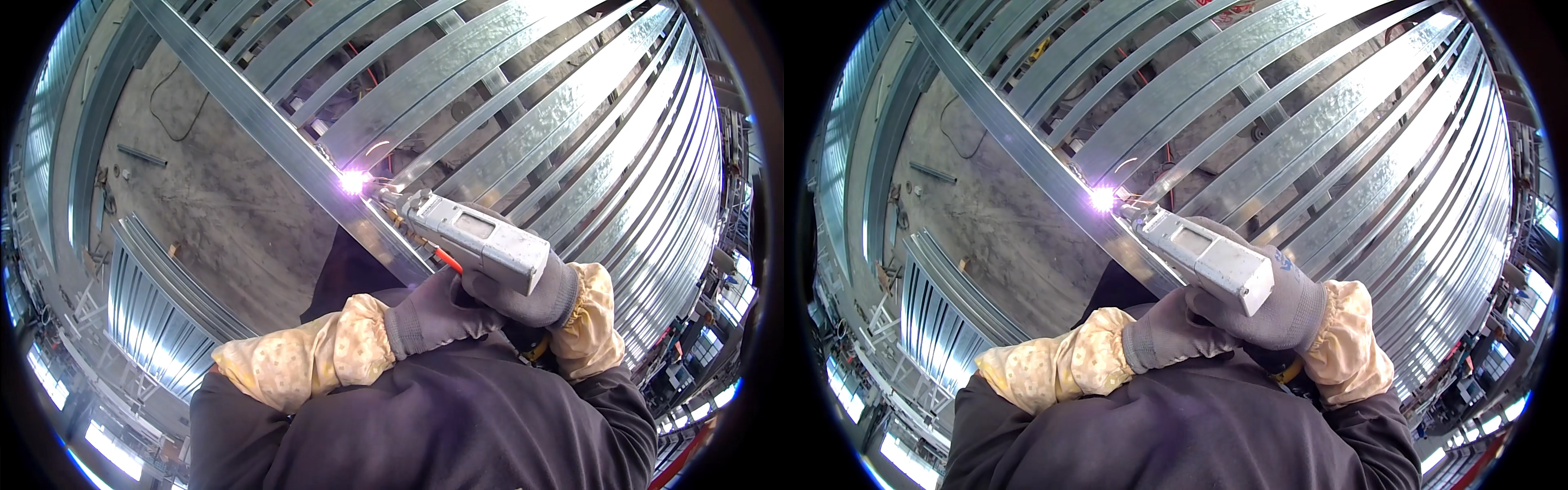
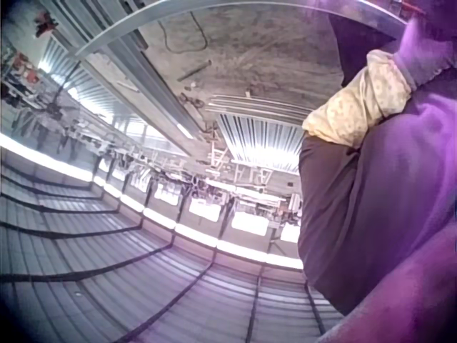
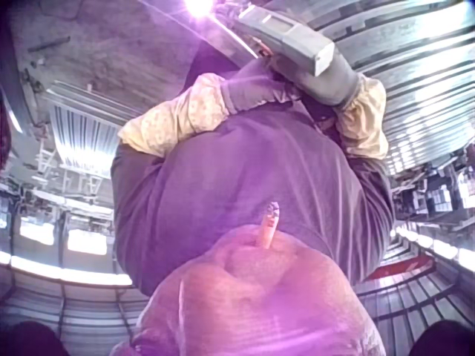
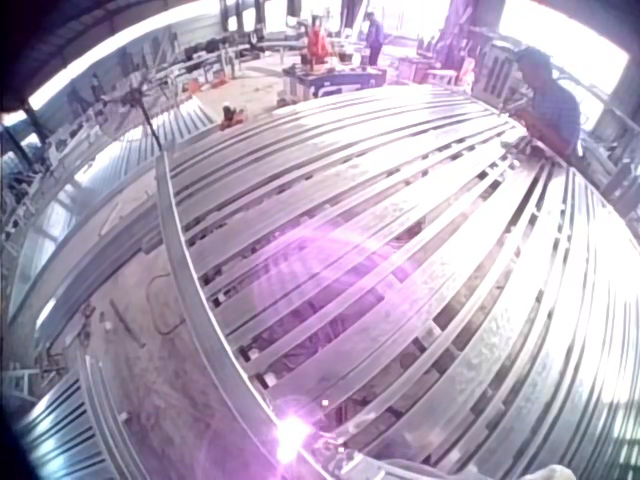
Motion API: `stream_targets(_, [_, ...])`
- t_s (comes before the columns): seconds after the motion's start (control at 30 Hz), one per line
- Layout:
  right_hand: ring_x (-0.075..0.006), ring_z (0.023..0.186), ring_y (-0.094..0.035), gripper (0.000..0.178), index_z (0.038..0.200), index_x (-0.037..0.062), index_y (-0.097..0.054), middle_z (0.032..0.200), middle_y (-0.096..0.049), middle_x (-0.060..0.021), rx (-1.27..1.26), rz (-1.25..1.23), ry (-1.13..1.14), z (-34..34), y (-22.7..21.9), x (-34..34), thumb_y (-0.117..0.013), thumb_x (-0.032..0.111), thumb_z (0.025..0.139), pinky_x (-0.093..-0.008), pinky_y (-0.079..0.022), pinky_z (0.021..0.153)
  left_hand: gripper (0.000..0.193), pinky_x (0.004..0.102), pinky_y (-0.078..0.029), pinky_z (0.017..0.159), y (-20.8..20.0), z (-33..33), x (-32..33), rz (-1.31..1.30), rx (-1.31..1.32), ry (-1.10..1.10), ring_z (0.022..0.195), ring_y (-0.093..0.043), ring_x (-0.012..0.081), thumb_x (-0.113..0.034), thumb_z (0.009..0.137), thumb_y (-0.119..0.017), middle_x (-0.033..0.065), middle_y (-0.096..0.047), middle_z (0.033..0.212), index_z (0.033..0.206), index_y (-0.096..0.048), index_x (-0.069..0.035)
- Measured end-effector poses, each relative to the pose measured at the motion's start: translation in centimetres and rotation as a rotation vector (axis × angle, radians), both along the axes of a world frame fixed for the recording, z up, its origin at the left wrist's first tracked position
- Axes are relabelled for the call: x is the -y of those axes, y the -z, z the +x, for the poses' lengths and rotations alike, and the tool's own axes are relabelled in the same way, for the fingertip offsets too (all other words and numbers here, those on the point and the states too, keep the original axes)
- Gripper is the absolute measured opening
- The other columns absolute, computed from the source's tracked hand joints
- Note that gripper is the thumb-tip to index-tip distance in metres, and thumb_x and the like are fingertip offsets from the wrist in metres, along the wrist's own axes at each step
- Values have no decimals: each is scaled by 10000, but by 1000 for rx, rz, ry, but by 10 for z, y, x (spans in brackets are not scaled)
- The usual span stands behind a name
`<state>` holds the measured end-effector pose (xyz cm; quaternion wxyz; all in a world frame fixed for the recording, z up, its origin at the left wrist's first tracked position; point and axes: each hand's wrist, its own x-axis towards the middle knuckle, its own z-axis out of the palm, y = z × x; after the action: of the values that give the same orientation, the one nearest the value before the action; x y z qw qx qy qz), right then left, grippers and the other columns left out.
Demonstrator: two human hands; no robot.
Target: The person welds metal beams using a handheld welding torch, creating bright sparks and fusing the metal pieces together. The person holds the torch with one hand and stabilizes the workpiece with the other, moving along the seam to complete the weld.
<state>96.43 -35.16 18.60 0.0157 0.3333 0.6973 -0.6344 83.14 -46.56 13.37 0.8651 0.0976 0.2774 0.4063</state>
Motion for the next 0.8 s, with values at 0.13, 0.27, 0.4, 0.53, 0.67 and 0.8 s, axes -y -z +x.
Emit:
stream_targets(0.13, [-246, 979, -645, 592, 1365, -26, -421, 1224, -583, -170, -78, 98, -22, -1, 5, 0, -645, 134, 842, -319, -526, 816, 268, 226, -480, 662, -4, -6, -4, -62, 42, 43, 750, -585, 62, -80, 837, -729, 1, -644, 836, 1063, -607, -3])
stream_targets(0.27, [-249, 1004, -635, 577, 1360, -30, -424, 1255, -564, -174, -24, 13, -24, -2, 1, -1, -640, 127, 848, -319, -526, 828, 249, 235, -484, 664, 7, -4, 0, -38, 19, 112, 747, -580, 62, -79, 817, -735, 1, -641, 823, 1024, -620, -4])
stream_targets(0.4, [-257, 1007, -631, 562, 1348, -27, -439, 1287, -541, -176, -7, -19, -20, -2, -1, -1, -643, 130, 848, -318, -526, 832, 257, 241, -493, 692, 1, -4, -2, 1, 5, 29, 777, -582, 65, -67, 805, -736, 1, -644, 832, 1027, -623, -4])
stream_targets(0.53, [-259, 1002, -630, 549, 1343, -17, -452, 1322, -514, -174, -19, 8, -32, 0, 0, -1, -644, 135, 851, -319, -527, 829, 283, 242, -493, 708, 7, 0, 3, -10, -11, 57, 790, -584, 64, -98, 816, -752, -1, -647, 857, 1049, -618, -9])
stream_targets(0.67, [-260, 1015, -628, 546, 1344, -10, -456, 1333, -507, -171, 6, -9, -15, -2, -4, -1, -645, 138, 853, -322, -525, 836, 317, 237, -489, 699, 1, -3, -1, -16, 23, 35, 784, -579, 62, -110, 816, -759, -1, -640, 854, 1074, -605, -7])
stream_targets(0.8, [-253, 1012, -630, 546, 1345, -7, -456, 1325, -512, -173, -16, 21, -27, -1, -2, -1, -646, 140, 855, -319, -526, 832, 341, 235, -485, 688, 2, -2, 1, -40, 38, 38, 779, -577, 60, -116, 817, -761, -2, -637, 856, 1092, -594, -3])
